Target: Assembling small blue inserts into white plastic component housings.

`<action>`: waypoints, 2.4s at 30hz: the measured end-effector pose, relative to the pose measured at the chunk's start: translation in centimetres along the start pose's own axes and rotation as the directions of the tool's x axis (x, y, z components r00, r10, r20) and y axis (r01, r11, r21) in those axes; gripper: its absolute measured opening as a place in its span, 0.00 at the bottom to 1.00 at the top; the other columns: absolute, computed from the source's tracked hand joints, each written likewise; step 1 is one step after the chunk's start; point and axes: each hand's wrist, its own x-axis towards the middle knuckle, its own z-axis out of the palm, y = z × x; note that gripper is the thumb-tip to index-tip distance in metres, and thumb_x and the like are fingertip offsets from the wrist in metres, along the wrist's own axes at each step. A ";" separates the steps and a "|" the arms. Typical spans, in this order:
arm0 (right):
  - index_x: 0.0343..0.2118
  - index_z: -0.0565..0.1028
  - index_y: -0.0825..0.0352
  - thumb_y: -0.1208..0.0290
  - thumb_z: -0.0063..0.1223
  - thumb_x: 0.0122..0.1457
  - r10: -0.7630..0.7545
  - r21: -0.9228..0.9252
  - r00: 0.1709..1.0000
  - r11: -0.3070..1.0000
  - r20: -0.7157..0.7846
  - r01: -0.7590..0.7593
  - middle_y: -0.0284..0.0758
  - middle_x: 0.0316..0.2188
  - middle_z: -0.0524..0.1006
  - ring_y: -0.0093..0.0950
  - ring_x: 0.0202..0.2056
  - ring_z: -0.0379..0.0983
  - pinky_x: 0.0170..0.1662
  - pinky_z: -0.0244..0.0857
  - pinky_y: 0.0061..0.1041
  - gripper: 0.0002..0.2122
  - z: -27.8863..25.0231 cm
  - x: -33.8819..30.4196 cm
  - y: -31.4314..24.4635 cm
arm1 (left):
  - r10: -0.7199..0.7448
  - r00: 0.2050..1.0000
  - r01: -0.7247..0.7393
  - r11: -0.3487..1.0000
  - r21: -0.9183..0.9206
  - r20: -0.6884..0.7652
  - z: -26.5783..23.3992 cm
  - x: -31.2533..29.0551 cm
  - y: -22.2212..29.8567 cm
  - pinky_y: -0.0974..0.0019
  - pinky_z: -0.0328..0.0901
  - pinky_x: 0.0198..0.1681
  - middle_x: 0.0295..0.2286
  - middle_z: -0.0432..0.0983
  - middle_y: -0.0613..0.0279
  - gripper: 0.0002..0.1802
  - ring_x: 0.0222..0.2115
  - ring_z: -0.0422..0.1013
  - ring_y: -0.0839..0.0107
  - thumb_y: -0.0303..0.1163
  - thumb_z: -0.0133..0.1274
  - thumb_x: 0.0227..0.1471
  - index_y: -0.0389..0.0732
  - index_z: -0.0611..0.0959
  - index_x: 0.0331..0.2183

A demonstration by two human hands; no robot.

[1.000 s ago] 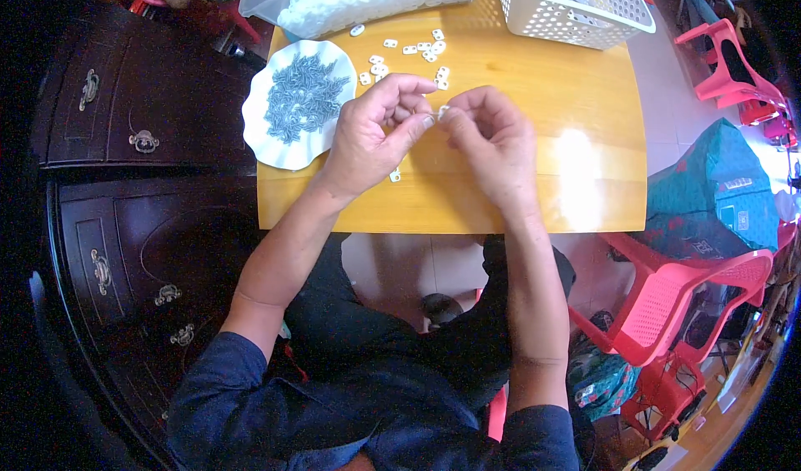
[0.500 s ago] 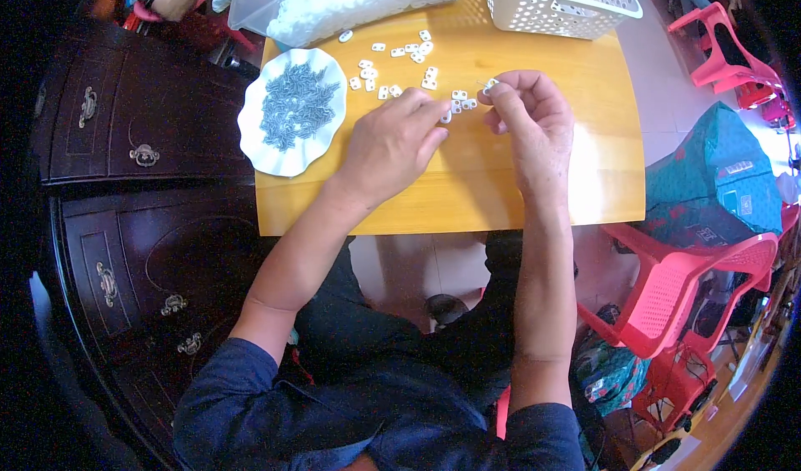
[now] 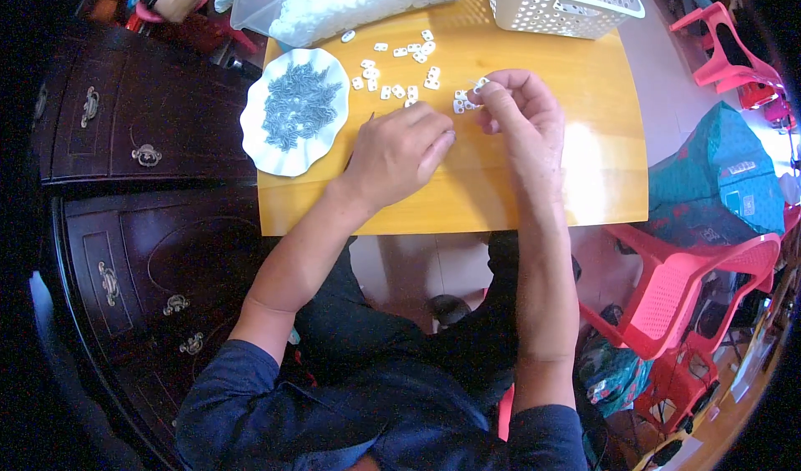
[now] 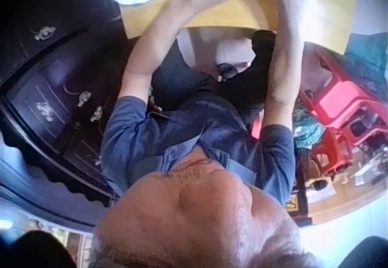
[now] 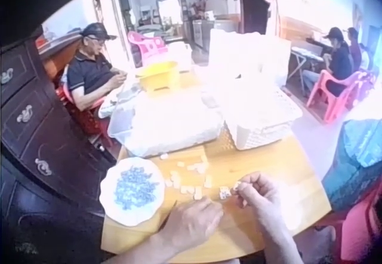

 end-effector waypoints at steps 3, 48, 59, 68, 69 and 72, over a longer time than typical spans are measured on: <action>0.39 0.74 0.66 0.73 0.54 0.64 0.072 0.193 0.997 0.979 -0.042 -0.063 0.35 0.32 0.80 0.18 0.30 0.73 0.35 0.66 0.17 0.04 0.8 -0.3 0.4 | -0.011 0.999 0.005 0.991 -0.136 -0.048 -0.5 0.0 1.2 0.58 0.69 0.27 0.24 0.73 0.59 0.04 0.24 0.75 0.58 0.30 0.58 0.51 0.42 0.78 0.29; 0.39 0.75 0.67 0.73 0.54 0.65 0.032 0.092 0.984 0.995 0.174 -0.048 0.28 0.31 0.77 0.16 0.33 0.71 0.38 0.63 0.16 0.04 3.3 -1.7 2.2 | -0.420 0.901 0.352 0.554 -0.755 0.112 -2.9 -0.8 -0.9 0.81 0.67 0.33 0.32 0.75 0.68 0.15 0.30 0.71 0.86 0.17 0.56 0.56 0.33 0.78 0.46; 0.39 0.75 0.67 0.73 0.54 0.64 0.063 0.074 0.980 0.994 0.190 -0.078 0.27 0.31 0.77 0.16 0.33 0.72 0.40 0.64 0.16 0.04 3.3 -1.8 1.7 | -0.408 0.908 0.356 0.619 -0.700 0.100 -3.2 -0.7 -0.8 0.81 0.68 0.35 0.33 0.76 0.68 0.15 0.30 0.72 0.86 0.17 0.57 0.55 0.33 0.79 0.46; 0.39 0.74 0.67 0.72 0.55 0.64 0.064 -0.018 0.975 0.998 0.215 -0.062 0.27 0.30 0.77 0.15 0.32 0.72 0.37 0.65 0.15 0.05 3.0 -1.6 1.9 | -0.407 0.911 0.346 0.659 -0.668 0.071 -3.4 -0.7 -0.9 0.82 0.66 0.33 0.32 0.76 0.70 0.15 0.29 0.70 0.88 0.19 0.57 0.54 0.34 0.81 0.45; 0.39 0.74 0.67 0.72 0.55 0.64 0.064 -0.019 0.975 0.998 0.214 -0.062 0.27 0.30 0.77 0.15 0.32 0.72 0.37 0.65 0.15 0.05 3.0 -1.6 1.9 | -0.403 0.912 0.344 0.659 -0.669 0.072 -3.3 -0.7 -0.9 0.82 0.66 0.32 0.32 0.76 0.70 0.15 0.28 0.70 0.88 0.19 0.57 0.54 0.34 0.81 0.46; 0.39 0.74 0.67 0.72 0.55 0.64 0.078 -0.039 0.973 0.997 0.217 -0.071 0.27 0.30 0.77 0.15 0.32 0.72 0.36 0.64 0.14 0.05 3.0 -1.6 1.8 | -0.390 0.918 0.340 0.673 -0.657 0.077 -3.4 -0.7 -1.0 0.82 0.66 0.32 0.32 0.76 0.70 0.15 0.28 0.70 0.88 0.19 0.58 0.54 0.34 0.81 0.46</action>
